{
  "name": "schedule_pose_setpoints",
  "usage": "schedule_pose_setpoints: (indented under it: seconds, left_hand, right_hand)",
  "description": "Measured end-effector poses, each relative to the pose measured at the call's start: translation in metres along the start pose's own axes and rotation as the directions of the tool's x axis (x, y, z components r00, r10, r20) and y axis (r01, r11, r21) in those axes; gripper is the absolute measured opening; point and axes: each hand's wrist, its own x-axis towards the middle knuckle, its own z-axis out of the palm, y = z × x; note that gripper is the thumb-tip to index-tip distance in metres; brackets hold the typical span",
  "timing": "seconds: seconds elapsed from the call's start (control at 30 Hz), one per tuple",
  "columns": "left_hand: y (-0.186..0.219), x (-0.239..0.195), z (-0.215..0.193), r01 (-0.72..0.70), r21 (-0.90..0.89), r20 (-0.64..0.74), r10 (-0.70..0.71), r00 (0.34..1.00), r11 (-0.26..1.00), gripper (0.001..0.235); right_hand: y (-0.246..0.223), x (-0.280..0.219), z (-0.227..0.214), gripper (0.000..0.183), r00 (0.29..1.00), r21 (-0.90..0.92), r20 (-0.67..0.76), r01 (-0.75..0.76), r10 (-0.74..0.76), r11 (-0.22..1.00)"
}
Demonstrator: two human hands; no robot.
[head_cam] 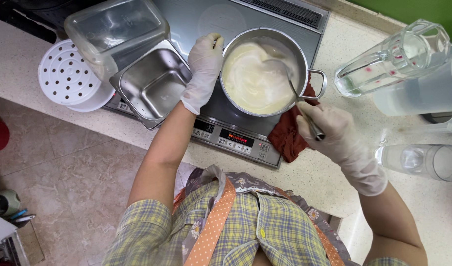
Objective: The person stirs a creamy mixture in a pot on an induction cooktop using a ladle. They briefly add liquid from a kettle and continue stirring. The mixture thickens over time.
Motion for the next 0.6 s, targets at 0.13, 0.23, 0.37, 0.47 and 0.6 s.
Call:
schedule_pose_setpoints:
  seconds: [0.13, 0.23, 0.37, 0.47, 0.6]
  left_hand:
    - [0.002, -0.002, 0.001, 0.045, 0.005, 0.012, -0.045, 0.999, 0.999, 0.026]
    - [0.002, -0.002, -0.001, 0.04, 0.002, 0.006, -0.04, 0.999, 0.999, 0.026]
    - [0.002, -0.001, -0.002, 0.024, 0.008, 0.007, -0.024, 1.0, 1.0, 0.026]
    - [0.0, -0.003, -0.001, 0.019, -0.006, 0.001, -0.019, 1.0, 1.0, 0.026]
    - [-0.004, -0.001, 0.006, 0.047, -0.014, 0.012, -0.047, 0.999, 0.999, 0.027]
  right_hand:
    - [-0.008, -0.004, -0.013, 0.017, 0.948, 0.238, -0.02, -0.303, 0.317, 0.923]
    - [-0.016, 0.0, 0.003, 0.023, 0.695, 0.53, 0.229, -0.676, 0.681, 0.512]
    - [-0.022, 0.007, 0.034, 0.032, 0.897, 0.479, 0.075, -0.415, 0.435, 0.773]
    - [-0.011, 0.012, 0.035, 0.041, 0.999, 0.189, -0.027, -0.036, 0.042, 0.981]
    - [-0.008, 0.005, 0.006, 0.038, 0.992, -0.055, 0.12, 0.053, -0.046, 0.997]
